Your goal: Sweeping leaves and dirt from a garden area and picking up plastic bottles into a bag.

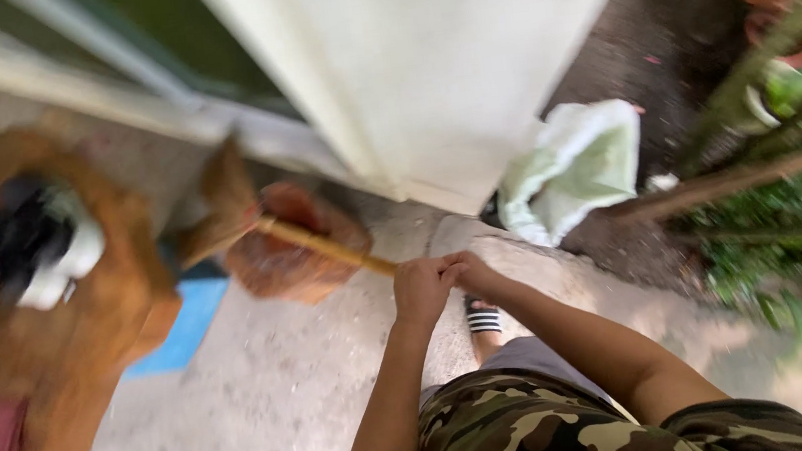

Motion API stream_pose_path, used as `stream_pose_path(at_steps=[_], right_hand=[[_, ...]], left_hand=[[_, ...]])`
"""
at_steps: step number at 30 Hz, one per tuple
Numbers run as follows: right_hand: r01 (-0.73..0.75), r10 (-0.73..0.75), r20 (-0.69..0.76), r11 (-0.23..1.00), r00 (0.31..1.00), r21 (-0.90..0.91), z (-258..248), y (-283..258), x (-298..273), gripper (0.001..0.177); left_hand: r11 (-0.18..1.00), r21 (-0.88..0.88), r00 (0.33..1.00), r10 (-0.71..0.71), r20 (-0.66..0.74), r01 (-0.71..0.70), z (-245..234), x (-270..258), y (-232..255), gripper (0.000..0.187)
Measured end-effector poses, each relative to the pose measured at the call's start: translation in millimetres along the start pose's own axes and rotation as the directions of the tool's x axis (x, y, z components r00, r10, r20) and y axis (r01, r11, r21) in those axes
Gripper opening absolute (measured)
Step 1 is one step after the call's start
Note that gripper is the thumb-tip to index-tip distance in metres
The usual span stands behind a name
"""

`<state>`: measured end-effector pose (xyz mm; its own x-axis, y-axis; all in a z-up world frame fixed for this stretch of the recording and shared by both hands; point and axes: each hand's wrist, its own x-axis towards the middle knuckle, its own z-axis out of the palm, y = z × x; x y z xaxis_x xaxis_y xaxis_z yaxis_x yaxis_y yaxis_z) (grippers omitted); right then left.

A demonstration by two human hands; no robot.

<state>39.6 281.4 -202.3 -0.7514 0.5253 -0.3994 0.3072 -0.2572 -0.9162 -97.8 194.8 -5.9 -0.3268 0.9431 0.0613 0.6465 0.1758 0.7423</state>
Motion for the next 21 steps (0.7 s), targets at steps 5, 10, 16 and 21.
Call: stream_pose_path(at_steps=[5, 10, 16, 21], right_hand=[[-0.131, 0.106, 0.143, 0.974, 0.984, 0.185, 109.5, -98.5, 6.4, 0.018], [-0.177, 0.138, 0.215, 0.968, 0.967, 0.176, 281.7, -136.0, -6.5, 0.022], [-0.057, 0.130, 0.497, 0.986, 0.858, -0.159, 434.3, -119.4, -22.0, 0.040], [0.031, 0.141, 0.647, 0.969, 0.749, -0.247, 540.4, -126.6, -23.8, 0.039]], left_hand=[[0.944, 0.169, 0.959, -0.279, -0.043, 0.282, -79.2, -93.0, -58.9, 0.055], [0.856, -0.187, 0.805, -0.516, -0.292, 0.481, -165.2, -207.5, -131.1, 0.038], [0.843, 0.005, 0.684, -0.434, -0.587, 0.539, -245.3, -342.0, -180.8, 0.095], [0.737, -0.192, 0.472, -0.586, -0.658, 0.648, -286.5, -433.5, -195.8, 0.090]])
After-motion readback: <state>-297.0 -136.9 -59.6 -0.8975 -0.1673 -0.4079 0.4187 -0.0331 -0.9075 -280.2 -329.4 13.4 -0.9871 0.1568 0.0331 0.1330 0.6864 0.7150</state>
